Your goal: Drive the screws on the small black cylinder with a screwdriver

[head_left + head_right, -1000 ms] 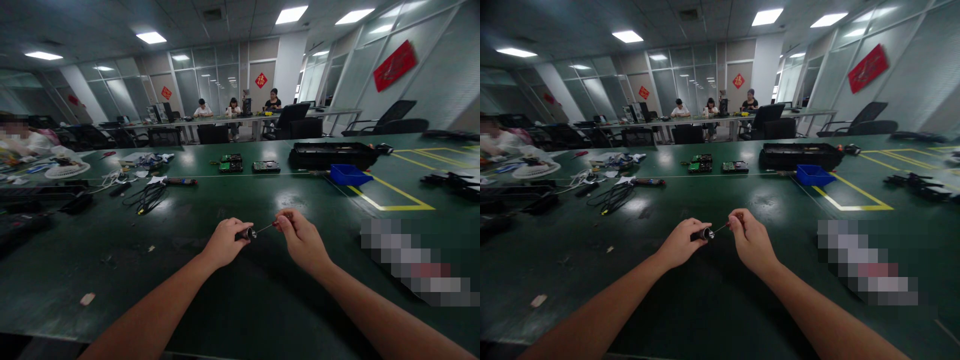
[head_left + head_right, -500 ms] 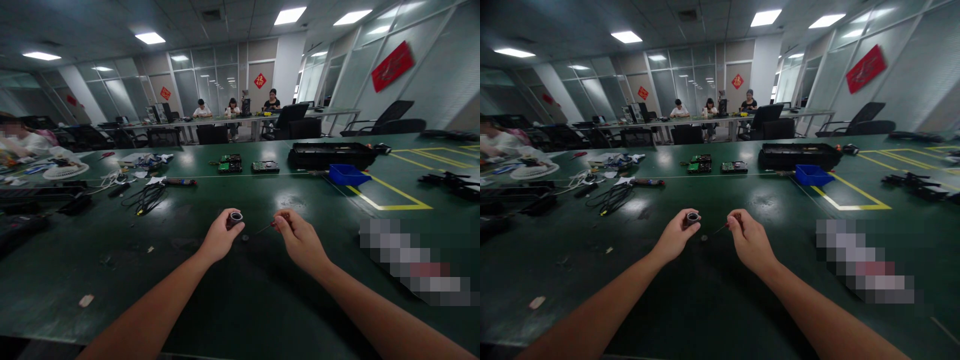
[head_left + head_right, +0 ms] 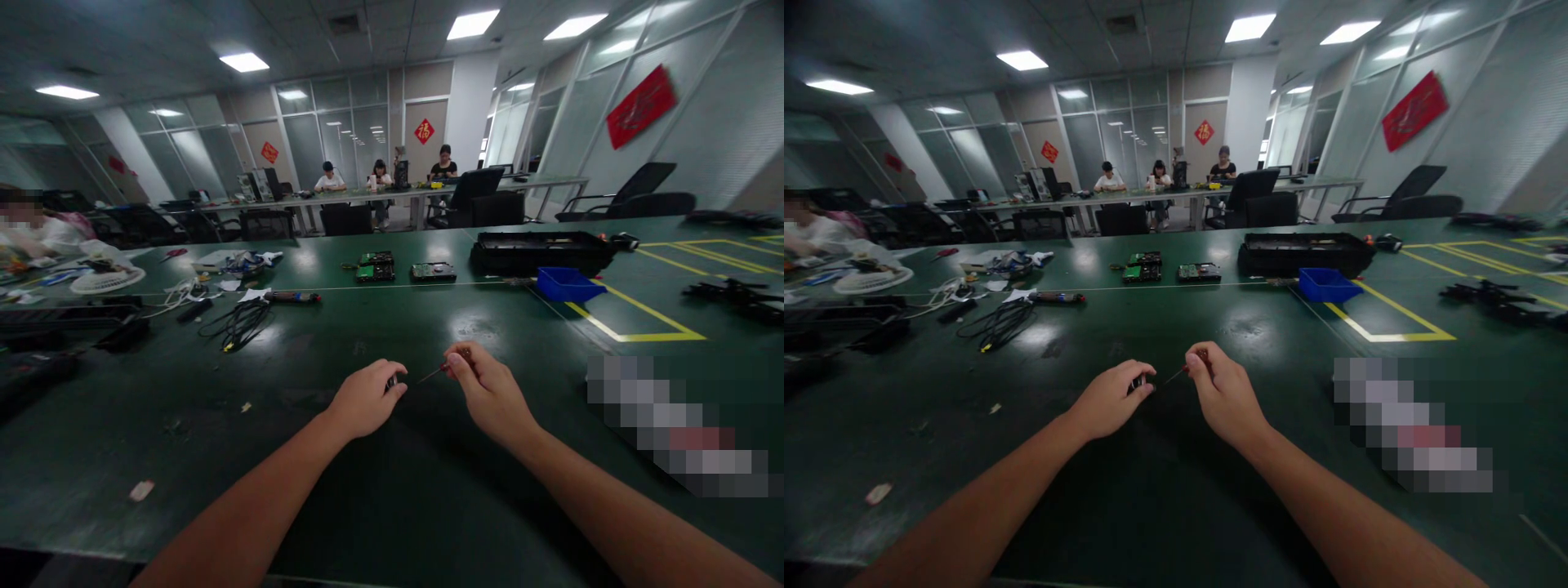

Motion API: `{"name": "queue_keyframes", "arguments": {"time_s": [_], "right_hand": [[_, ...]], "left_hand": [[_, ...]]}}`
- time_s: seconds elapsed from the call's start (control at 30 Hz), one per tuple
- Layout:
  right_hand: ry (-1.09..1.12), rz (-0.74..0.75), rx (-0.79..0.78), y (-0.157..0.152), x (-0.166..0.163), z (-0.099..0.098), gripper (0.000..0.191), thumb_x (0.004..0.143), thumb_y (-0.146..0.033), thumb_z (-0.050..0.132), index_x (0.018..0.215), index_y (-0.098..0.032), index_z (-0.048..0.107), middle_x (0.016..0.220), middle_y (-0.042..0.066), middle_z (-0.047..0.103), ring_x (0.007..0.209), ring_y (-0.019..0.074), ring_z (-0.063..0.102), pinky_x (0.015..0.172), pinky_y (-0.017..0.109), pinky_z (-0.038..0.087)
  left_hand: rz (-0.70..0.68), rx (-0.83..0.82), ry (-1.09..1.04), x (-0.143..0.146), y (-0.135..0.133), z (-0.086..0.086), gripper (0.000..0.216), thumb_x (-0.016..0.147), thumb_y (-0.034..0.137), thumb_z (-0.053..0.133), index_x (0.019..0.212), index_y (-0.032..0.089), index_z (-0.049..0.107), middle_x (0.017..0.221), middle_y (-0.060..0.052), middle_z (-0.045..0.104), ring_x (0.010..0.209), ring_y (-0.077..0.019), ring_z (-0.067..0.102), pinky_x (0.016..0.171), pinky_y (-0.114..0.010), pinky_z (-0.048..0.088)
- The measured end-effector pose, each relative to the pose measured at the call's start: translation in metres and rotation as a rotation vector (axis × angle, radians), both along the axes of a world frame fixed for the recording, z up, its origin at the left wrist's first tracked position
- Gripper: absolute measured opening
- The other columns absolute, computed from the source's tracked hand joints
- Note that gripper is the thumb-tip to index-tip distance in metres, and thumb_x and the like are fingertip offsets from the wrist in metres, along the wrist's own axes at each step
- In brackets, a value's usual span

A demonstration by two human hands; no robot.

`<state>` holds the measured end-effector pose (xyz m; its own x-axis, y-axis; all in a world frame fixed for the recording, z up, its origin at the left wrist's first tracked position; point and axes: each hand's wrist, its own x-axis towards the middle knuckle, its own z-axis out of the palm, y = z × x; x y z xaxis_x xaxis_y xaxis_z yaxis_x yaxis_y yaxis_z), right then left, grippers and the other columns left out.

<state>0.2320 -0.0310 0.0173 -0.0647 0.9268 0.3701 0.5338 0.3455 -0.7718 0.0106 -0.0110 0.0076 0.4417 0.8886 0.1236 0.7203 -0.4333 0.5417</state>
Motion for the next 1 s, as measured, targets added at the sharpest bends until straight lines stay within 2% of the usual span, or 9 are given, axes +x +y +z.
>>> {"name": "queue_keyframes", "arguments": {"time_s": [0.1,0.2,0.4,0.6,0.73,0.8,0.87,0.93,1.0], "right_hand": [[0.008,0.006,0.000,0.000,-0.001,0.001,0.024,0.099,-0.040,0.044,0.097,-0.022,0.060,0.085,0.003,0.069,0.080,0.0203,0.066,0.072,0.033,0.048],[0.002,0.008,-0.003,0.000,-0.002,0.003,0.024,0.099,-0.039,0.043,0.095,-0.022,0.060,0.084,0.003,0.069,0.080,0.0204,0.066,0.071,0.032,0.048],[0.013,0.026,-0.014,0.000,-0.001,0.002,0.025,0.100,-0.040,0.043,0.096,-0.022,0.060,0.085,0.003,0.069,0.081,0.0204,0.067,0.072,0.033,0.049],[0.020,0.037,-0.018,-0.001,0.000,0.001,0.026,0.100,-0.041,0.043,0.097,-0.022,0.060,0.087,0.004,0.070,0.082,0.0209,0.067,0.072,0.033,0.049],[0.032,0.041,-0.016,0.000,0.000,0.001,0.025,0.100,-0.040,0.042,0.097,-0.022,0.060,0.088,0.004,0.070,0.083,0.0209,0.067,0.073,0.033,0.049],[0.030,0.038,-0.017,0.000,0.001,0.000,0.026,0.100,-0.040,0.042,0.097,-0.023,0.060,0.088,0.004,0.070,0.083,0.0208,0.067,0.072,0.033,0.049],[0.022,0.039,-0.019,0.000,0.001,0.000,0.026,0.100,-0.040,0.042,0.098,-0.023,0.061,0.088,0.004,0.070,0.082,0.0204,0.066,0.071,0.033,0.048],[0.021,0.045,-0.020,0.000,0.001,-0.001,0.026,0.100,-0.040,0.042,0.098,-0.023,0.061,0.088,0.003,0.069,0.081,0.0200,0.066,0.071,0.032,0.048],[0.021,0.053,-0.016,0.000,0.002,-0.001,0.026,0.101,-0.040,0.042,0.097,-0.023,0.060,0.088,0.003,0.069,0.081,0.0197,0.066,0.072,0.032,0.048]], "left_hand": [[0.001,0.032,0.199,0.002,-0.001,-0.004,0.034,0.095,0.038,0.050,0.126,0.030,0.060,0.111,-0.004,0.064,0.097,-0.0221,0.063,0.079,-0.035,0.048],[0.018,0.057,0.306,0.005,-0.001,-0.004,0.035,0.093,0.041,0.054,0.126,0.029,0.061,0.110,-0.005,0.064,0.096,-0.0235,0.063,0.076,-0.034,0.049],[0.059,0.022,0.228,0.004,0.001,-0.003,0.021,0.091,0.037,0.058,0.107,0.026,0.067,0.106,-0.004,0.066,0.093,-0.0220,0.063,0.074,-0.032,0.048],[0.098,-0.095,-0.135,-0.004,0.006,-0.005,0.026,0.087,0.034,0.063,0.110,0.026,0.072,0.107,-0.002,0.073,0.096,-0.0207,0.067,0.084,-0.034,0.049],[0.134,-0.103,-0.329,-0.006,0.012,-0.003,0.026,0.084,0.033,0.065,0.107,0.026,0.075,0.105,-0.003,0.074,0.094,-0.0200,0.066,0.087,-0.033,0.049],[0.181,-0.140,-0.446,-0.008,0.017,0.001,0.026,0.084,0.033,0.064,0.105,0.025,0.076,0.099,-0.005,0.074,0.083,-0.0181,0.065,0.077,-0.030,0.050],[0.268,-0.224,-0.634,-0.013,0.022,0.008,0.028,0.083,0.033,0.063,0.104,0.021,0.076,0.093,-0.006,0.072,0.069,-0.0143,0.060,0.059,-0.024,0.044],[0.382,-0.303,-0.893,-0.021,0.028,0.016,0.027,0.081,0.030,0.060,0.101,0.017,0.074,0.090,-0.007,0.068,0.061,-0.0114,0.054,0.046,-0.020,0.034],[0.490,-0.358,-1.176,-0.036,0.035,0.025,0.024,0.081,0.026,0.057,0.097,0.015,0.071,0.087,-0.005,0.064,0.058,-0.0103,0.053,0.041,-0.019,0.028]]}}
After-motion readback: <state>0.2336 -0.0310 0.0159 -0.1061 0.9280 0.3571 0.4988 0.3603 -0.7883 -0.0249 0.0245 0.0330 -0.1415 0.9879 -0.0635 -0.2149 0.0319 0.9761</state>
